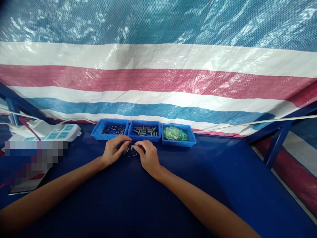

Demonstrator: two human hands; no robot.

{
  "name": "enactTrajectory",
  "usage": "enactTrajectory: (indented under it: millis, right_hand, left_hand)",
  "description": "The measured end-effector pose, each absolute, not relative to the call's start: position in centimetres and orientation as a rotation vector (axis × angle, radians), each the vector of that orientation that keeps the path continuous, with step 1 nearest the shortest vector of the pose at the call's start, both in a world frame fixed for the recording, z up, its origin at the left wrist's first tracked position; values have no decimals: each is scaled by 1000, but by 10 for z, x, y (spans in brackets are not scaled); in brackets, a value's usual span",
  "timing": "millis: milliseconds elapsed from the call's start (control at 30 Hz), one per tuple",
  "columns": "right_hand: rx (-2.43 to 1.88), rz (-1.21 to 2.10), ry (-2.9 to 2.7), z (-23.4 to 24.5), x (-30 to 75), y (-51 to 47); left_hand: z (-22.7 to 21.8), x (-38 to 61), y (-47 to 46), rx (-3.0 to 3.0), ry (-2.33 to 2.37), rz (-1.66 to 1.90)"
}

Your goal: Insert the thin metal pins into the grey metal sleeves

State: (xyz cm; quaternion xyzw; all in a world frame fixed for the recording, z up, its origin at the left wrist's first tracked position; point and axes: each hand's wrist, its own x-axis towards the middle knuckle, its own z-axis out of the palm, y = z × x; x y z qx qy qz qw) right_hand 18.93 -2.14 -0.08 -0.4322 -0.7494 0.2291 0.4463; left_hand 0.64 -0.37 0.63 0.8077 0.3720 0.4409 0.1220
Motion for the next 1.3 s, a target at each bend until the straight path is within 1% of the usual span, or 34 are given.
enactTrajectory:
  millis: [133,267,467,533,667,767,933,1067,1200,1300]
  right_hand:
    - [-1121,575,-1790,1,191,-22]
    - [-1116,517,-1809,0,191,-23]
    - [-1074,513,-1875,-2,189,-23]
    - [-1095,529,-1884,-2,189,-23]
    - [-1100,592,-1843,0,189,-23]
    - [-1103,611,-1815,2,189,-24]
    - [-1088,601,-1812,6,189,-26]
    - [-1058,607,-1800,7,188,-27]
    - [-995,650,-1839,5,188,-28]
    - [-970,647,-1900,1,189,-28]
  left_hand:
    - [4,7,-2,2531,934,1171]
    - [0,7,-1,2647,807,1189]
    - [3,7,-3,2689,780,1187]
    - [5,7,-5,2629,840,1224]
    - [9,6,-8,2398,1115,1219]
    - [11,6,-9,2332,1168,1207]
    - [11,6,-8,2461,1113,1201]
    - [2,3,-5,2536,1038,1154]
    - [-8,1,-1,2571,909,1253]
    - [-10,2,0,2607,826,1262]
